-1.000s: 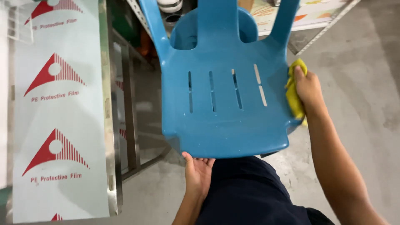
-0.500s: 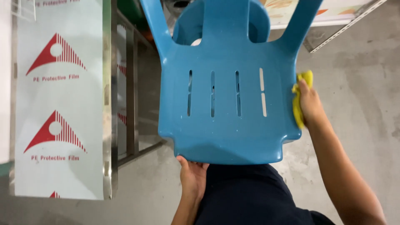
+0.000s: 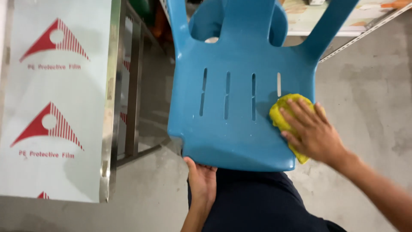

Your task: Cleaning a blue plastic chair with a yellow cloth.

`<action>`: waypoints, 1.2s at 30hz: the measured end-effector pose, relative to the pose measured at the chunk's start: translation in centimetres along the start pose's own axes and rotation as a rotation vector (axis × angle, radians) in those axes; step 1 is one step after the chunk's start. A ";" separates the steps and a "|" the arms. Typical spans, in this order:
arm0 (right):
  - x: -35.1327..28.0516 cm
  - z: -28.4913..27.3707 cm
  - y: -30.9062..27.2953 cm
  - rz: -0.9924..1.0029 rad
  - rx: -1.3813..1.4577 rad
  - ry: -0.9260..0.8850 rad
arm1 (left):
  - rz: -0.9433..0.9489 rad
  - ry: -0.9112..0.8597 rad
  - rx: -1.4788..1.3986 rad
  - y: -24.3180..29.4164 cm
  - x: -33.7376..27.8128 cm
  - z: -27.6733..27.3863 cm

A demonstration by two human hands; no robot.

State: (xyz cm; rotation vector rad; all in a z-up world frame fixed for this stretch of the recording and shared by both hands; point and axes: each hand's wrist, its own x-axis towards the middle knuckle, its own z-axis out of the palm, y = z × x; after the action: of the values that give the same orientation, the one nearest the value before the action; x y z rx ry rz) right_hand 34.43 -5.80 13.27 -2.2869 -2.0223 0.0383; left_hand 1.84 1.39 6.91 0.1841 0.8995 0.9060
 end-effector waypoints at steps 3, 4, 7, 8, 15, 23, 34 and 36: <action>2.4 1.6 1.9 -0.060 0.043 -0.077 | 0.006 0.039 -0.012 0.2 -0.4 1.2; 3.9 2.4 2.5 -0.047 -0.002 -0.078 | 0.036 0.030 -0.003 0.1 -0.5 1.0; 9.5 3.9 4.8 0.001 -0.077 -0.057 | 0.056 0.037 0.001 -0.4 -0.4 0.9; 11.3 4.6 5.4 0.040 -0.104 -0.038 | 0.043 0.056 0.000 -0.6 -0.6 0.7; 17.3 7.4 6.0 0.082 -0.131 0.125 | 0.110 -0.083 -0.103 -0.4 -0.7 3.6; -0.8 0.9 -7.9 -0.219 0.277 -0.142 | 0.128 0.101 -0.245 -0.7 -0.3 3.7; 14.8 5.7 -1.6 -0.132 0.137 -0.104 | 0.113 0.181 -0.246 -0.9 -0.8 2.6; 18.5 6.7 -0.6 -0.098 0.119 -0.037 | 0.128 0.169 -0.221 -0.6 -1.1 3.1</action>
State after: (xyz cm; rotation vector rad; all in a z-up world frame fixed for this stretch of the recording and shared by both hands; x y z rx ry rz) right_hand 35.61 12.98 7.41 -2.1292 -2.0868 0.1906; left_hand 4.20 0.85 9.28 -0.0256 0.9433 1.1456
